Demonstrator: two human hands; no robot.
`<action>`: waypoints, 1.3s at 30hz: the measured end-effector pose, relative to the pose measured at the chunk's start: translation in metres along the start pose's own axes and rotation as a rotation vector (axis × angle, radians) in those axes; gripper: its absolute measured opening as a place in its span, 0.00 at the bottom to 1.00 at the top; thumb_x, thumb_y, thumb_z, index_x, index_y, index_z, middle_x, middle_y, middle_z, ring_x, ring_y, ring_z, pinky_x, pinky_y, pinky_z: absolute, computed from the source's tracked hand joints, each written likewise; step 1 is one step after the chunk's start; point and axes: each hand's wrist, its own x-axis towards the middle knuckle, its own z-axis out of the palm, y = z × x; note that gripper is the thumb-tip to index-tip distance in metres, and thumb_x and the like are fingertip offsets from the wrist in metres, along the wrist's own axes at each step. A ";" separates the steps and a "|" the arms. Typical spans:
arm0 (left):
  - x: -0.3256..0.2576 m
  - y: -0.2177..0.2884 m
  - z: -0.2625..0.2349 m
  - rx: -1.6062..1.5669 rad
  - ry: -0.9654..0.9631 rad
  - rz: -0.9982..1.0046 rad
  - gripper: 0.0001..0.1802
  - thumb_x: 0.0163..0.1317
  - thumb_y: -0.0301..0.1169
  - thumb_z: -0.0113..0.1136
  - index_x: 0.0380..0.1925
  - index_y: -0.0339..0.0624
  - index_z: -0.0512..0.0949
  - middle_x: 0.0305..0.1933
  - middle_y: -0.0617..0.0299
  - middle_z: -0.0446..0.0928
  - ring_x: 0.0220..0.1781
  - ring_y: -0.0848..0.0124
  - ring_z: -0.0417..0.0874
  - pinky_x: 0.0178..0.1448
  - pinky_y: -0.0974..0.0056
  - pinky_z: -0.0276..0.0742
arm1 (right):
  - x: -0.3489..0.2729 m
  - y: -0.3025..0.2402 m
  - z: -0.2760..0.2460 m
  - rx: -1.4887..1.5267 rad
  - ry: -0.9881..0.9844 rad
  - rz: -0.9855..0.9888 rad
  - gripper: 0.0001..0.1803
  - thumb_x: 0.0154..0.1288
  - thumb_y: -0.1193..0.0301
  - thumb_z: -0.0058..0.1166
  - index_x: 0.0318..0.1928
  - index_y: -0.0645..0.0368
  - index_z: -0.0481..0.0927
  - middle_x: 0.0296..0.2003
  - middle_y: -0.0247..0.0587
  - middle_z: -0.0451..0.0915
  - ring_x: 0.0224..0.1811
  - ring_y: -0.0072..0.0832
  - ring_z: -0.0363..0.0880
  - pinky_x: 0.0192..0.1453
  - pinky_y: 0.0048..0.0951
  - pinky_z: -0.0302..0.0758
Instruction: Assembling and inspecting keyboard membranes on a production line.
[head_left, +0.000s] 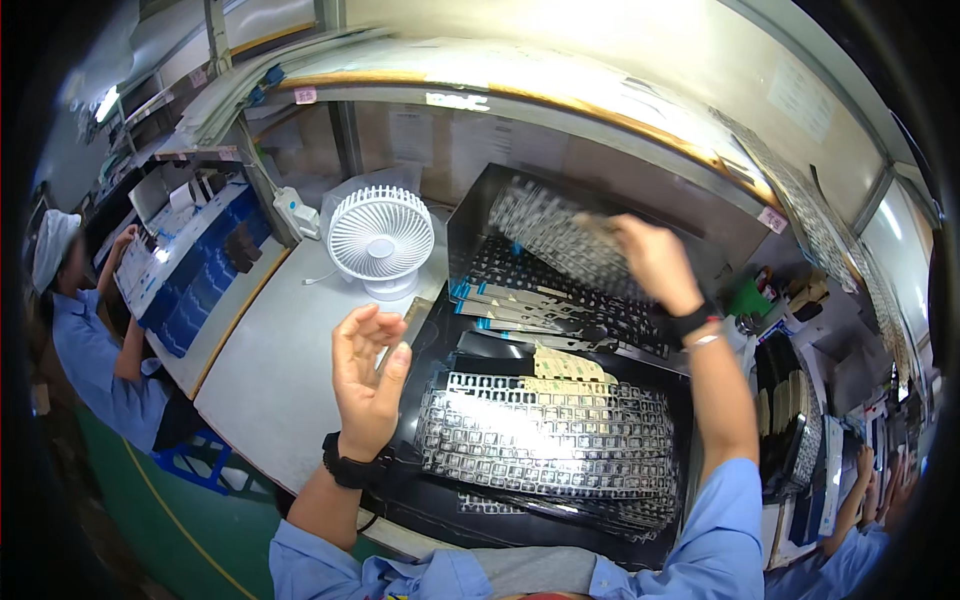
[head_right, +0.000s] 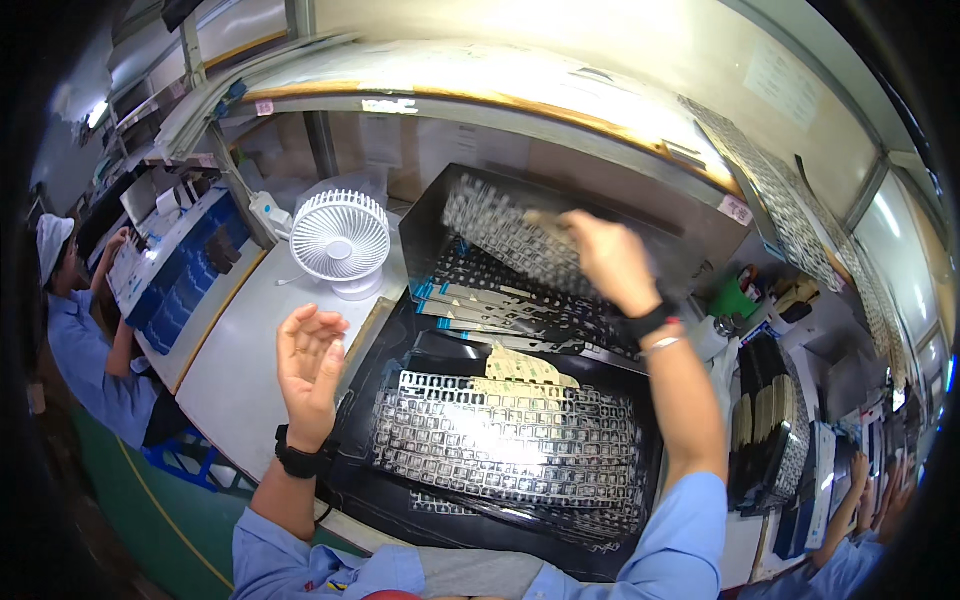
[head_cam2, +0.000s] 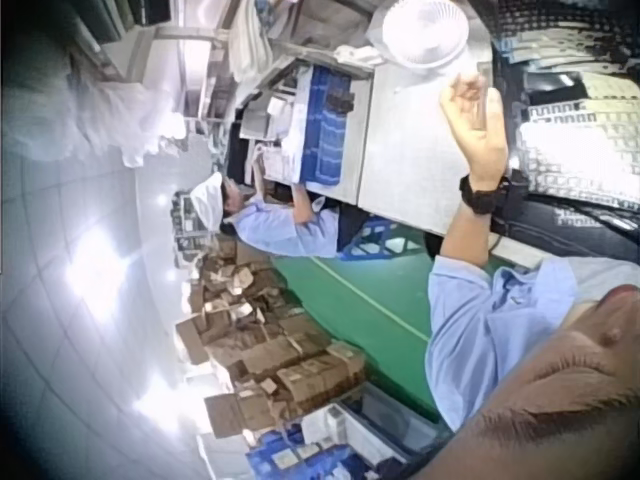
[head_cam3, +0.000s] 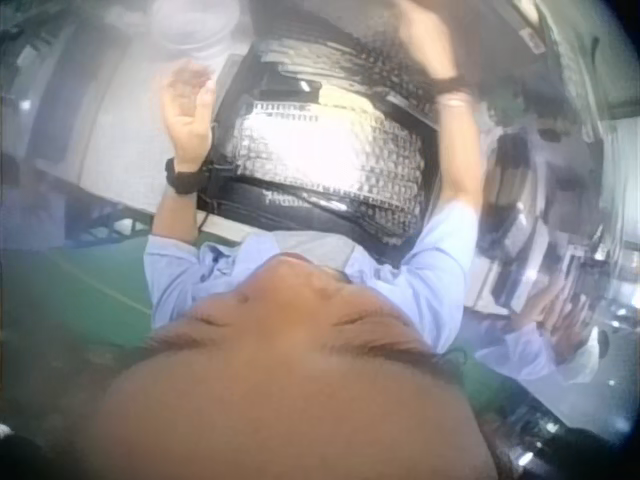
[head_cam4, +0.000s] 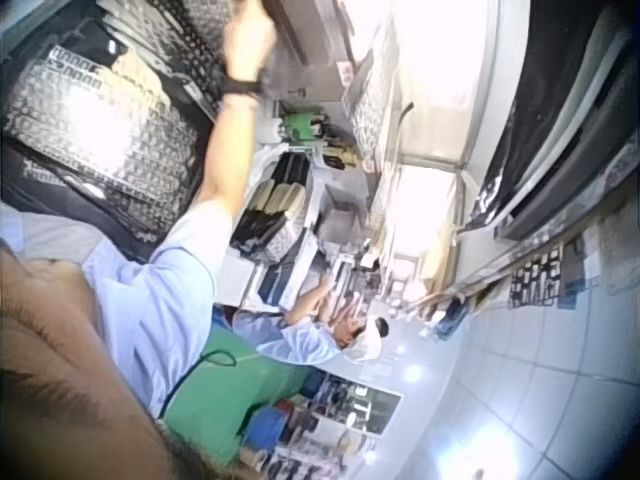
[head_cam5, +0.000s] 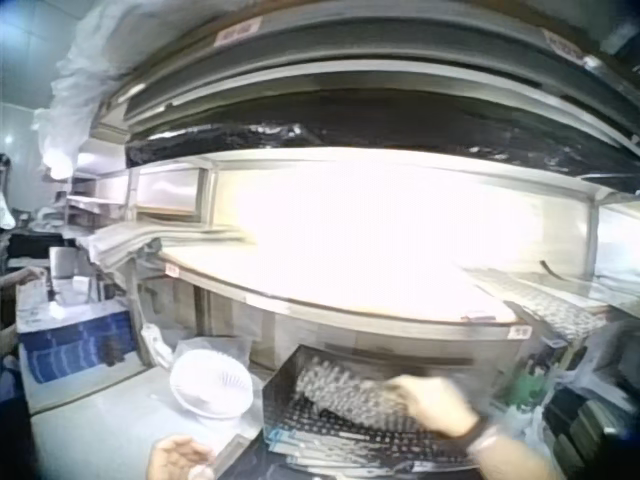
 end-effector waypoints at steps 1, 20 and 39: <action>-0.003 0.002 0.002 -0.117 -0.046 -0.077 0.25 0.60 0.20 0.49 0.58 0.36 0.57 0.51 0.55 0.69 0.55 0.68 0.70 0.62 0.62 0.63 | 0.002 0.002 -0.022 0.124 0.051 -0.020 0.09 0.62 0.70 0.50 0.38 0.61 0.77 0.34 0.57 0.77 0.35 0.46 0.79 0.36 0.37 0.75; -0.024 -0.027 0.020 -0.472 -0.270 -0.754 0.10 0.64 0.26 0.52 0.44 0.32 0.73 0.40 0.62 0.78 0.38 0.80 0.77 0.46 0.72 0.74 | -0.041 -0.042 0.033 1.083 -1.111 0.304 0.13 0.62 0.64 0.57 0.38 0.63 0.81 0.23 0.24 0.76 0.25 0.10 0.67 0.28 0.17 0.67; -0.020 -0.030 0.013 -0.490 -0.178 -0.746 0.13 0.67 0.33 0.50 0.41 0.32 0.77 0.38 0.62 0.80 0.38 0.82 0.76 0.45 0.74 0.71 | -0.042 -0.074 0.047 1.052 -0.852 0.101 0.13 0.59 0.64 0.61 0.27 0.61 0.77 0.19 0.22 0.70 0.22 0.10 0.64 0.27 0.17 0.64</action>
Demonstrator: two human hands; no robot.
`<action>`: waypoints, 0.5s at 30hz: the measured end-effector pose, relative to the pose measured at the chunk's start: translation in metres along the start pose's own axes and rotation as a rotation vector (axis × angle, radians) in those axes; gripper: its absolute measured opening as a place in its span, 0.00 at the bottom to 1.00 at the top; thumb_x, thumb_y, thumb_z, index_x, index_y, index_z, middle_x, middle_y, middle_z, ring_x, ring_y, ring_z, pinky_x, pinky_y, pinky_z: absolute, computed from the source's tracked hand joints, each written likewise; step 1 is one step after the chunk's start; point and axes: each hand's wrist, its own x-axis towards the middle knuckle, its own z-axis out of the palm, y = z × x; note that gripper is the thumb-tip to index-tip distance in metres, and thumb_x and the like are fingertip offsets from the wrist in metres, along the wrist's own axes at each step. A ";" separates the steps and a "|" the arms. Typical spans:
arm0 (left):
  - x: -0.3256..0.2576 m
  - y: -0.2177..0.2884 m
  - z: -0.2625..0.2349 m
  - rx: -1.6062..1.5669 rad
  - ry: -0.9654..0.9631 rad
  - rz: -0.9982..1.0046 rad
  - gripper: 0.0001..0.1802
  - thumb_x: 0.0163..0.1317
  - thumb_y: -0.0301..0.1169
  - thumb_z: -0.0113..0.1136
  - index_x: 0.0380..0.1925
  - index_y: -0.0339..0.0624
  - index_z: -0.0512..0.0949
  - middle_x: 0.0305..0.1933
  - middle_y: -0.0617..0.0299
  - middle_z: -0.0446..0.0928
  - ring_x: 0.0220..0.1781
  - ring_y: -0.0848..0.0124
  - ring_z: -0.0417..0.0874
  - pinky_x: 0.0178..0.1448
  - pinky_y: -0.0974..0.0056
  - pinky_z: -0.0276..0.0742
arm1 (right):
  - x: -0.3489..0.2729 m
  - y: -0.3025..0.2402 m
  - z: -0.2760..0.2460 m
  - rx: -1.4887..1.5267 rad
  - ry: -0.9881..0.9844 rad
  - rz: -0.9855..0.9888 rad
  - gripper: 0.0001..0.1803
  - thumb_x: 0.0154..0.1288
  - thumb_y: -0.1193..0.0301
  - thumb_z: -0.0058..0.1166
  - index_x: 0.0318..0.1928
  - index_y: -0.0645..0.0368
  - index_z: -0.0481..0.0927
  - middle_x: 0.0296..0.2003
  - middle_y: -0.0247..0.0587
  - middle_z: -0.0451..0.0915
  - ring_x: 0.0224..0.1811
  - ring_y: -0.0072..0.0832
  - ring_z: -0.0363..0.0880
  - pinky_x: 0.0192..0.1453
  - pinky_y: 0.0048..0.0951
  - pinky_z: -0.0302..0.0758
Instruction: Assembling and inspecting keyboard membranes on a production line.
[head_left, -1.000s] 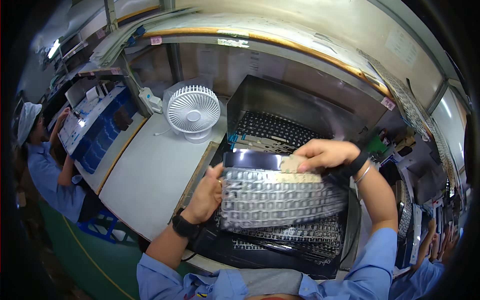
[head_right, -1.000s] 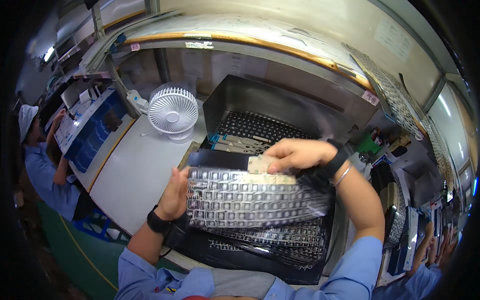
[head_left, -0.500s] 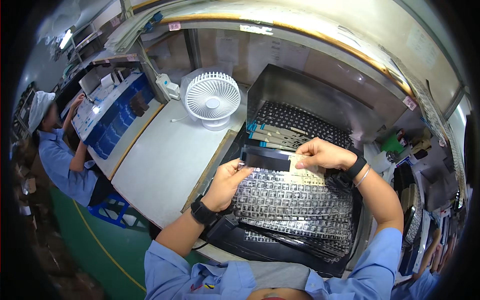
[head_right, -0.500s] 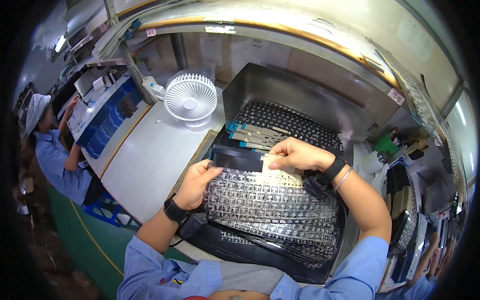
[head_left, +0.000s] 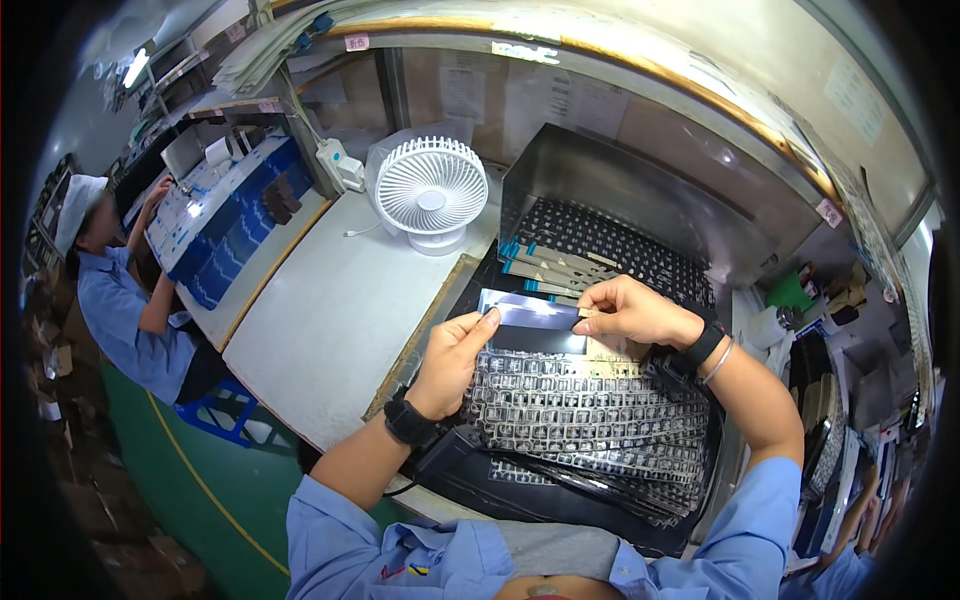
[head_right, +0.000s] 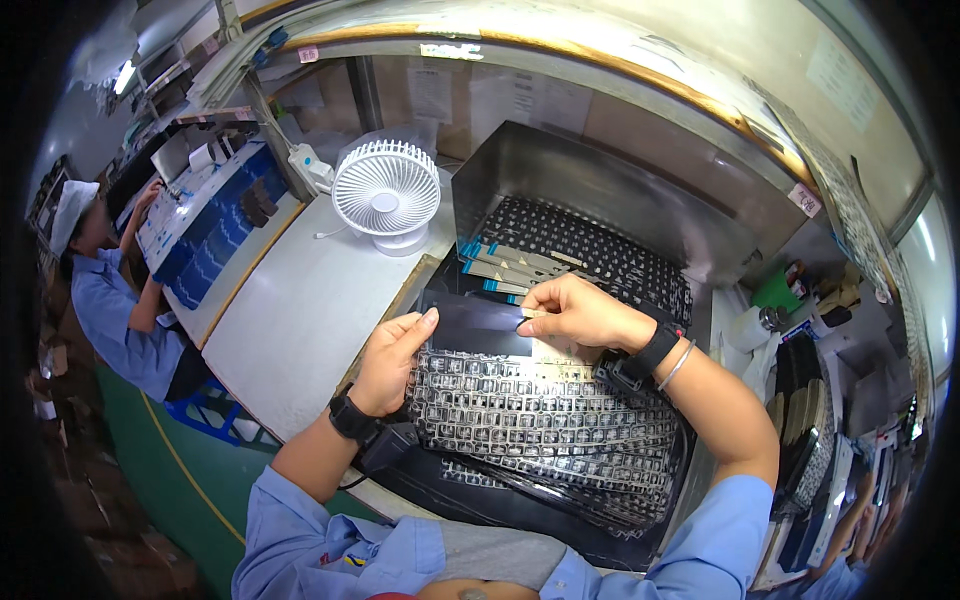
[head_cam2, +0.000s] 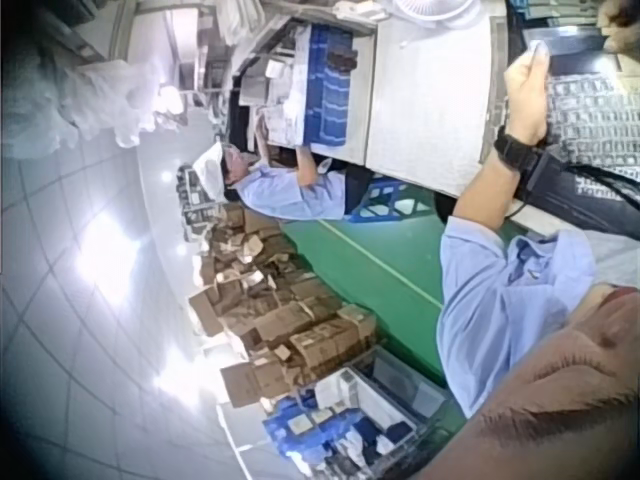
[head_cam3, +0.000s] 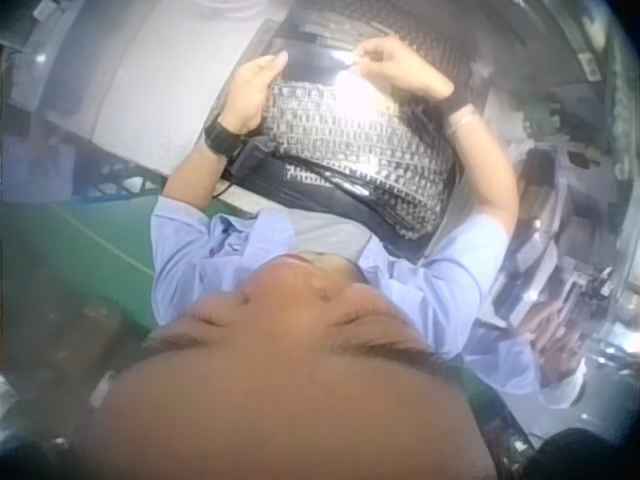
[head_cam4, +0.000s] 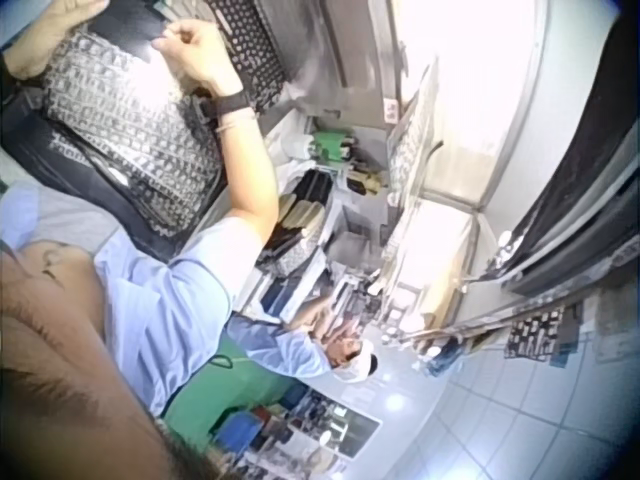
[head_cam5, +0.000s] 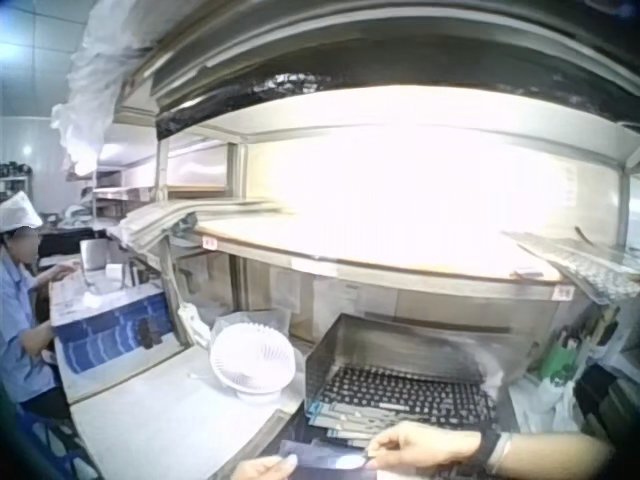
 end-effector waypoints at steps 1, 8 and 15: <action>0.000 -0.002 0.002 0.038 0.026 0.030 0.12 0.67 0.32 0.50 0.40 0.32 0.77 0.36 0.64 0.79 0.36 0.84 0.74 0.41 0.76 0.70 | 0.001 -0.003 0.003 0.002 0.022 0.018 0.13 0.59 0.65 0.61 0.27 0.61 0.78 0.19 0.23 0.71 0.22 0.10 0.64 0.27 0.17 0.64; -0.004 0.009 0.017 0.132 0.090 0.053 0.05 0.64 0.28 0.55 0.30 0.39 0.77 0.25 0.75 0.72 0.25 0.89 0.67 0.28 0.79 0.63 | 0.003 0.001 0.000 -0.011 0.032 0.071 0.12 0.58 0.66 0.62 0.30 0.62 0.79 0.22 0.25 0.74 0.25 0.11 0.67 0.29 0.16 0.65; -0.002 0.006 0.012 0.151 0.127 0.051 0.06 0.61 0.25 0.57 0.25 0.41 0.74 0.23 0.79 0.64 0.25 0.90 0.58 0.28 0.78 0.54 | -0.030 -0.004 -0.024 -0.089 -0.186 0.097 0.31 0.46 0.67 0.71 0.50 0.64 0.72 0.38 0.34 0.79 0.39 0.18 0.75 0.44 0.21 0.73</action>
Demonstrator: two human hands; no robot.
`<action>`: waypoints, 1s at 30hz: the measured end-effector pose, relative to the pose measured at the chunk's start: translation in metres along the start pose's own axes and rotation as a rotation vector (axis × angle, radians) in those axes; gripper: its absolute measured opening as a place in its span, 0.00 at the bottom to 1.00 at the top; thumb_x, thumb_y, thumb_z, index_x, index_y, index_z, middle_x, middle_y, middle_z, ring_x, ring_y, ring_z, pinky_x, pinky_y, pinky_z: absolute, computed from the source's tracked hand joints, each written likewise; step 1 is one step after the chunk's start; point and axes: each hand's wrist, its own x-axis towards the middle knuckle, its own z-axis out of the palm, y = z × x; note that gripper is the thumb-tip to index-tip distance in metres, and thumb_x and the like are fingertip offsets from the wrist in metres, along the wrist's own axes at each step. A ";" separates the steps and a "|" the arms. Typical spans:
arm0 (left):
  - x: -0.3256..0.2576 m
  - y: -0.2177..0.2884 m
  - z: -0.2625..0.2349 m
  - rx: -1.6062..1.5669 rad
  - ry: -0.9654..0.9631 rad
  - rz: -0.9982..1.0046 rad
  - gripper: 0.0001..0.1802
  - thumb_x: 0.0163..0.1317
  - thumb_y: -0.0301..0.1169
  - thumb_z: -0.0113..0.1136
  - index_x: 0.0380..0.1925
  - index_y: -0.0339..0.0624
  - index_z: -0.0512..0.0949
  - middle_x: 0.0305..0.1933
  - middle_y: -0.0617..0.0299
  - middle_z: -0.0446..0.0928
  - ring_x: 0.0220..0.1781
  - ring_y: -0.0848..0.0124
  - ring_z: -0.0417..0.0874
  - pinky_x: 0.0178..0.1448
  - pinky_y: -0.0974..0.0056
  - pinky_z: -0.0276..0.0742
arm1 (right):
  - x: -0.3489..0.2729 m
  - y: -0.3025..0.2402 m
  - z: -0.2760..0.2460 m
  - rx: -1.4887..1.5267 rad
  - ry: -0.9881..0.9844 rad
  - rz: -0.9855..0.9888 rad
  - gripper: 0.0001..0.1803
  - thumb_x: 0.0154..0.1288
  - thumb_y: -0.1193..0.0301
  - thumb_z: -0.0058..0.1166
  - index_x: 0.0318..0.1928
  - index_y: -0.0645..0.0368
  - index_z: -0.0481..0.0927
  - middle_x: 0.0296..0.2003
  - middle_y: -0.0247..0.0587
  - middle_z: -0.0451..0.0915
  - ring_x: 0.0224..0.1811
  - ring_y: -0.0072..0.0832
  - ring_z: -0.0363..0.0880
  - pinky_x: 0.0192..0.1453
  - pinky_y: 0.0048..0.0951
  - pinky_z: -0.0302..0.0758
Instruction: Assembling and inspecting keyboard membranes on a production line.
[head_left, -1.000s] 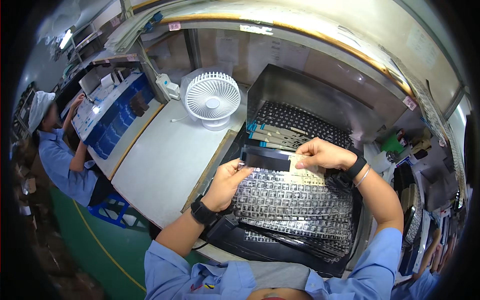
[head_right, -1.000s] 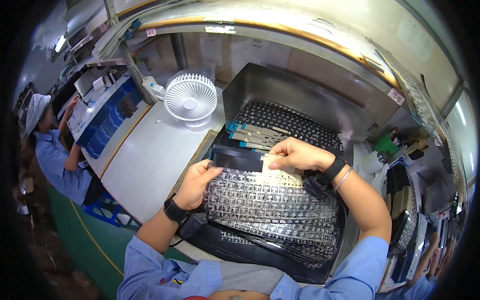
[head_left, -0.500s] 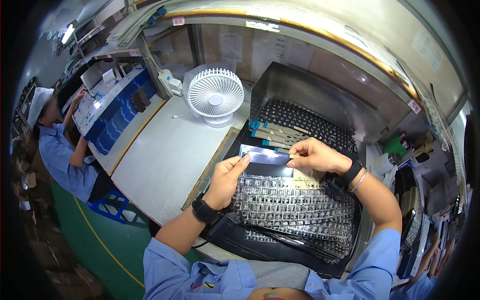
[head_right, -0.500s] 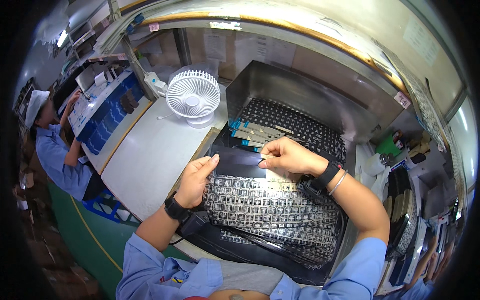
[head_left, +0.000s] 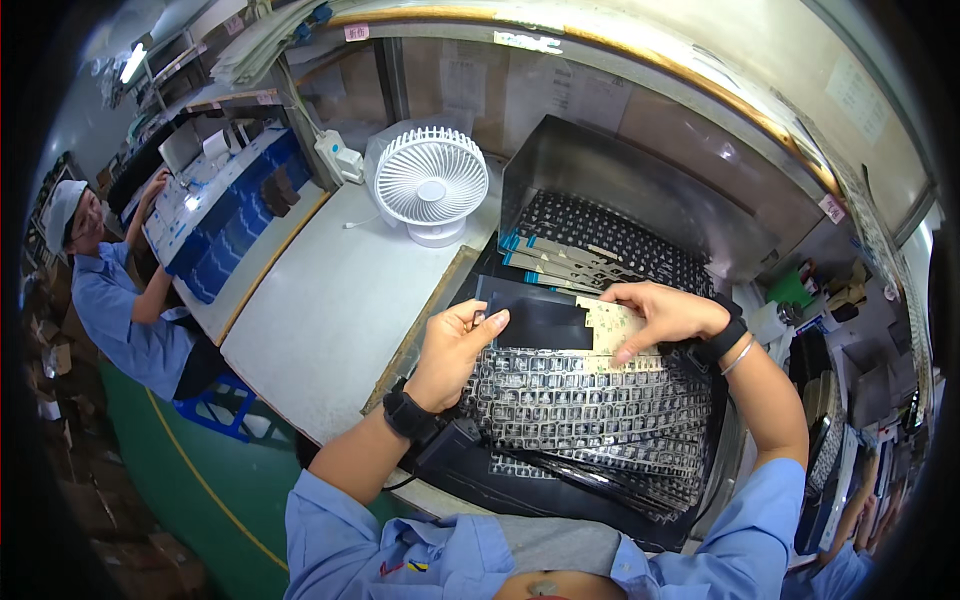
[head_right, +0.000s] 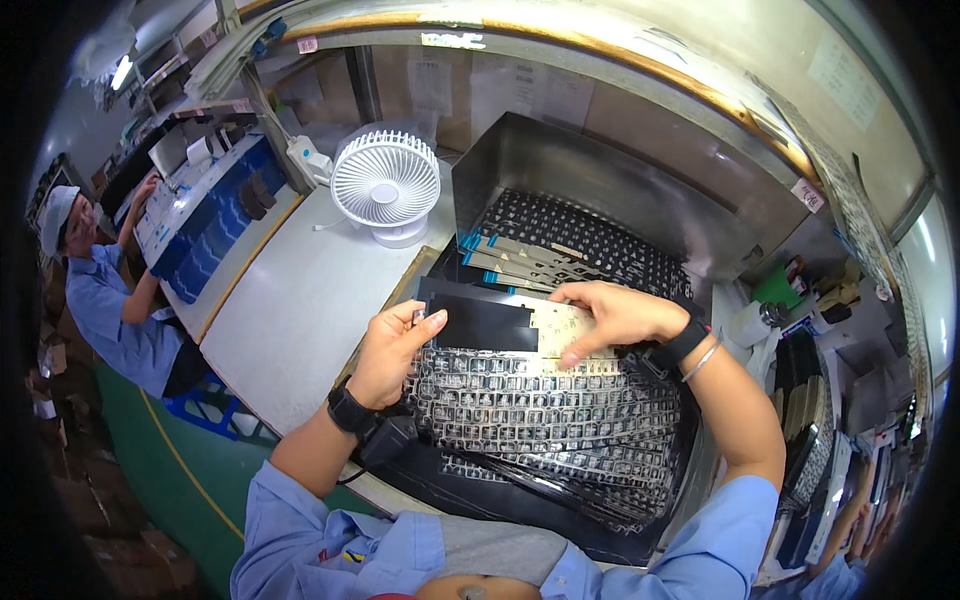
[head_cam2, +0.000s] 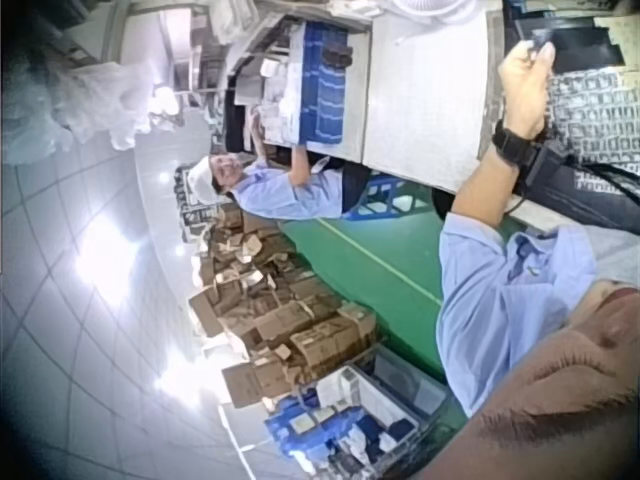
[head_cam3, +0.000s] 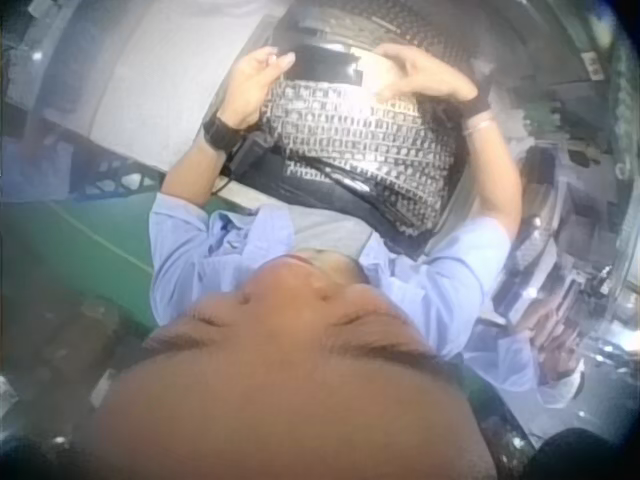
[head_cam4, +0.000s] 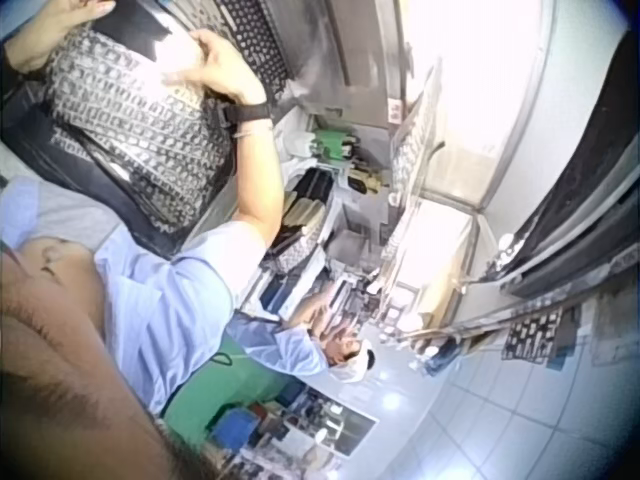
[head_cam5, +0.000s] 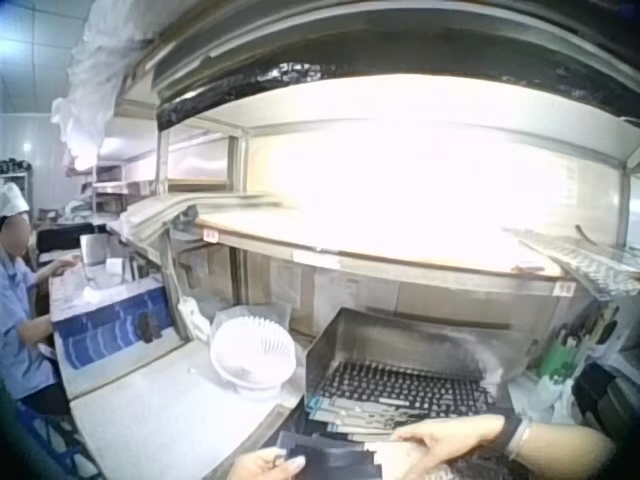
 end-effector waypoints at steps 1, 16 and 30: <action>-0.001 0.002 0.002 0.003 0.009 -0.013 0.07 0.61 0.25 0.58 0.24 0.42 0.73 0.23 0.79 0.63 0.25 0.90 0.57 0.28 0.78 0.53 | -0.005 0.004 -0.001 -0.046 -0.011 -0.040 0.31 0.46 0.68 0.71 0.50 0.64 0.71 0.38 0.34 0.79 0.39 0.18 0.75 0.44 0.21 0.72; 0.008 0.031 -0.025 0.003 0.198 0.455 0.20 0.69 0.34 0.44 0.58 0.38 0.59 0.49 0.52 0.70 0.45 0.68 0.77 0.47 0.65 0.74 | -0.057 -0.070 -0.042 -1.133 0.990 -0.470 0.23 0.54 0.81 0.54 0.52 0.54 0.73 0.36 0.40 0.80 0.36 0.29 0.81 0.38 0.26 0.77; 0.005 0.001 -0.017 1.056 -0.363 0.478 0.28 0.54 0.31 0.64 0.55 0.37 0.67 0.51 0.50 0.72 0.52 0.61 0.74 0.54 0.64 0.71 | -0.071 0.031 0.002 -0.461 0.393 -0.088 0.25 0.55 0.61 0.61 0.52 0.60 0.75 0.43 0.48 0.79 0.47 0.37 0.78 0.50 0.33 0.73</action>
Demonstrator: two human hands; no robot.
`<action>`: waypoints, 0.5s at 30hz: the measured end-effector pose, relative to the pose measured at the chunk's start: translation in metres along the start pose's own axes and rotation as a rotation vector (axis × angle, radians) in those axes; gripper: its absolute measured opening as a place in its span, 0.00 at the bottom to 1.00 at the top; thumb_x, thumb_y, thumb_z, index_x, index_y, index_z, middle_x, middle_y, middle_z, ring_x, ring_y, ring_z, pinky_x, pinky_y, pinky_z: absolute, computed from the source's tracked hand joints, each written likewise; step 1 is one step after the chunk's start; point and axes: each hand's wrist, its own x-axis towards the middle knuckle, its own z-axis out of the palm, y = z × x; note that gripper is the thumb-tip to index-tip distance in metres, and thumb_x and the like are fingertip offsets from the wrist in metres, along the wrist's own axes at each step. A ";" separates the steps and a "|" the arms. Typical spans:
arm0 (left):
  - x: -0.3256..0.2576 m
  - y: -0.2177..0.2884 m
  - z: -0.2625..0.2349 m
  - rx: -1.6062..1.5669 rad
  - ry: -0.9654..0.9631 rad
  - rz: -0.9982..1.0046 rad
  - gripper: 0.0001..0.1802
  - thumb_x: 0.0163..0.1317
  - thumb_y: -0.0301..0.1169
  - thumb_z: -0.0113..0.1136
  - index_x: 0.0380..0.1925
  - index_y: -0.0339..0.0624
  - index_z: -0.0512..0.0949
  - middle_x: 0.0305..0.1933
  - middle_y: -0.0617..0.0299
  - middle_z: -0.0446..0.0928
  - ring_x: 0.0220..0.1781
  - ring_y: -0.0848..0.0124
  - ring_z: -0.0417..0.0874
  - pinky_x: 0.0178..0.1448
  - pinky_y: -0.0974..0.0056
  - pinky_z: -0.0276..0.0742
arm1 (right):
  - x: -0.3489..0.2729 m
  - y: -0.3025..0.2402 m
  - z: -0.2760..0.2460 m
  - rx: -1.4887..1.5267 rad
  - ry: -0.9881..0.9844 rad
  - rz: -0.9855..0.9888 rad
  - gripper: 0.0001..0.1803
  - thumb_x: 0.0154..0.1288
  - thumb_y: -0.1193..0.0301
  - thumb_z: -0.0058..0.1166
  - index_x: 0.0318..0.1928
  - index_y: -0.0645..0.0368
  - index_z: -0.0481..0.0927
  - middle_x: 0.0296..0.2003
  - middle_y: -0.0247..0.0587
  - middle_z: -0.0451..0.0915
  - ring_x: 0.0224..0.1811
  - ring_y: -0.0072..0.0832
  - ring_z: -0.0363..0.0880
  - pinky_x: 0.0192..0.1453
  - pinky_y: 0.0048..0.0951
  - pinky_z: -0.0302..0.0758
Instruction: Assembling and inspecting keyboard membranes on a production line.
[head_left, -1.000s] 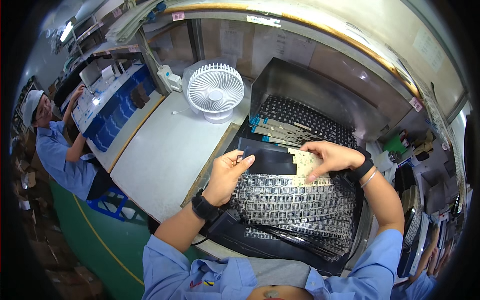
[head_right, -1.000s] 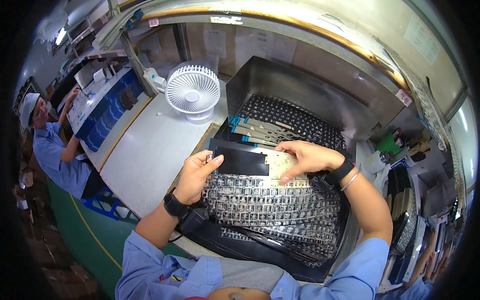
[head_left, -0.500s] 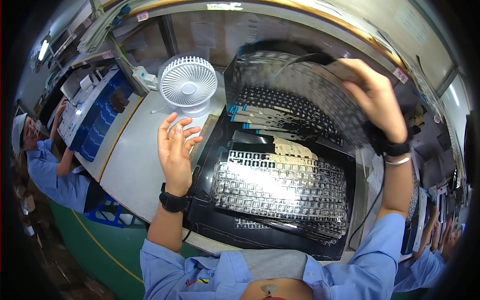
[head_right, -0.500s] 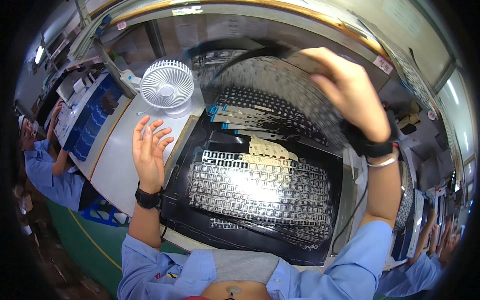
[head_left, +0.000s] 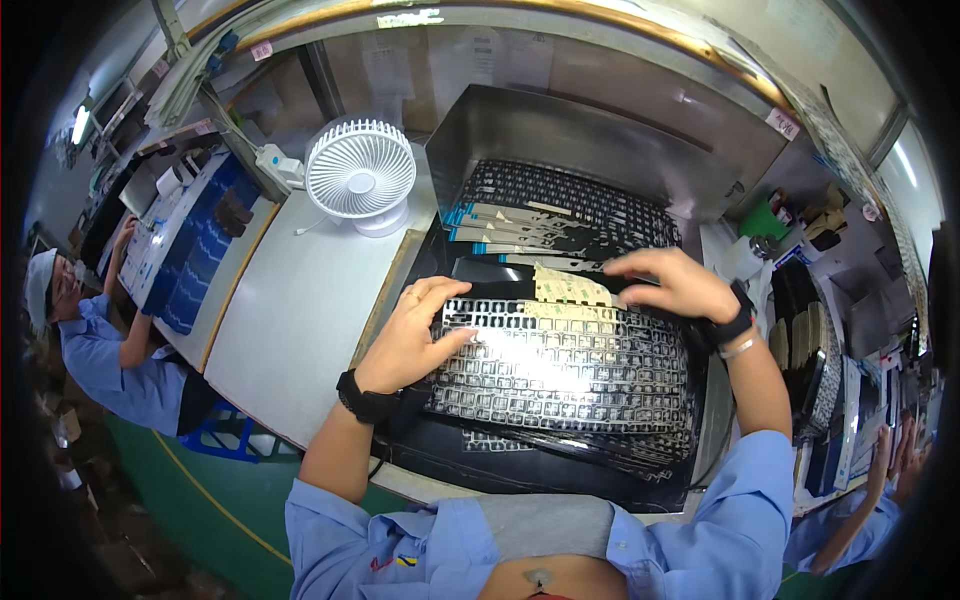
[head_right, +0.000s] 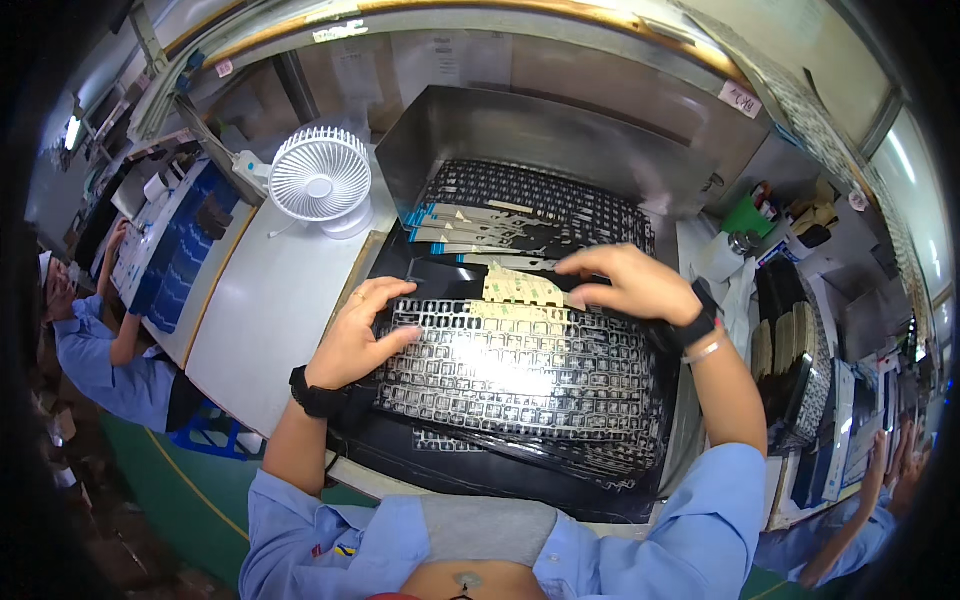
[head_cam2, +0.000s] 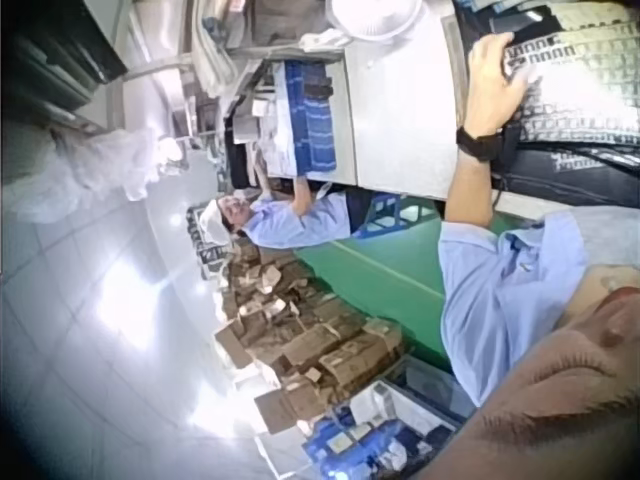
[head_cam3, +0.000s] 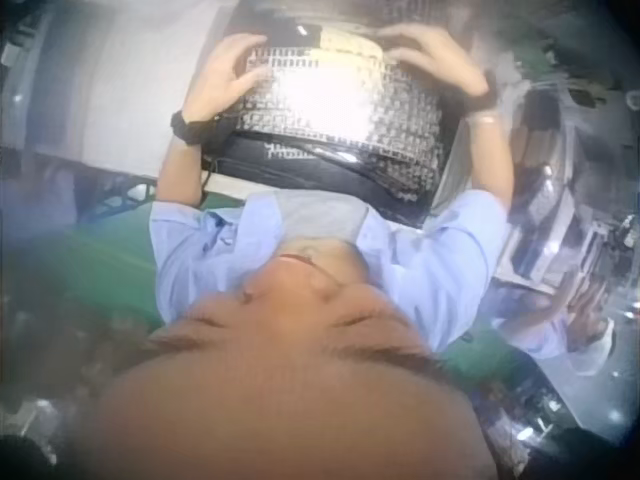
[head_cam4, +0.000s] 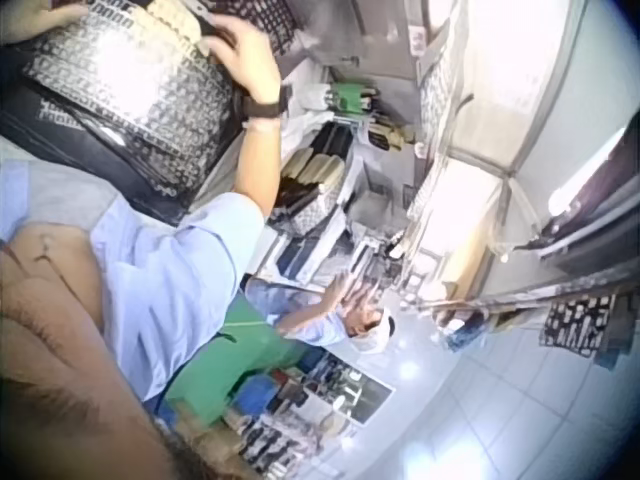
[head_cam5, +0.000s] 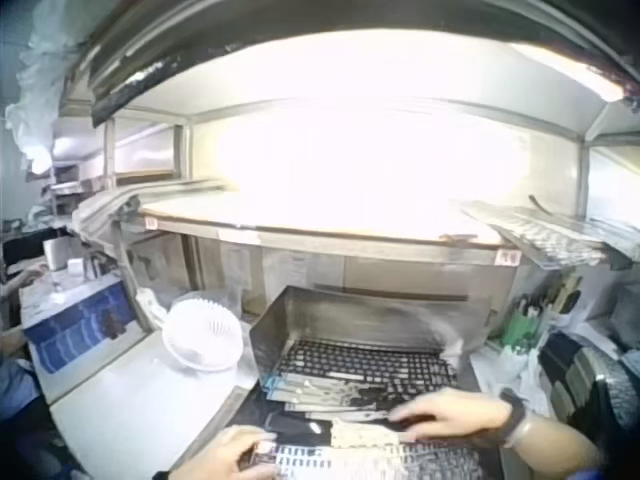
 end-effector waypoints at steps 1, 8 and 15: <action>0.000 0.011 -0.001 0.062 -0.040 -0.045 0.33 0.50 0.36 0.68 0.55 0.38 0.67 0.54 0.48 0.68 0.56 0.57 0.70 0.58 0.61 0.67 | -0.015 -0.001 0.003 0.087 -0.040 0.017 0.27 0.54 0.60 0.62 0.52 0.61 0.75 0.43 0.48 0.79 0.47 0.35 0.78 0.50 0.32 0.74; 0.004 0.004 0.005 0.106 -0.106 -0.176 0.35 0.43 0.40 0.73 0.50 0.39 0.69 0.56 0.50 0.65 0.61 0.55 0.63 0.64 0.57 0.60 | -0.059 0.027 0.030 0.130 0.079 0.153 0.29 0.46 0.63 0.69 0.47 0.63 0.75 0.37 0.40 0.76 0.38 0.26 0.75 0.45 0.26 0.72; 0.008 0.003 0.011 -0.562 0.155 -0.291 0.03 0.61 0.21 0.55 0.35 0.35 0.73 0.36 0.65 0.77 0.35 0.82 0.76 0.38 0.76 0.73 | -0.067 0.021 0.031 0.509 0.293 0.297 0.09 0.53 0.73 0.64 0.33 0.64 0.80 0.26 0.30 0.77 0.28 0.14 0.71 0.33 0.17 0.69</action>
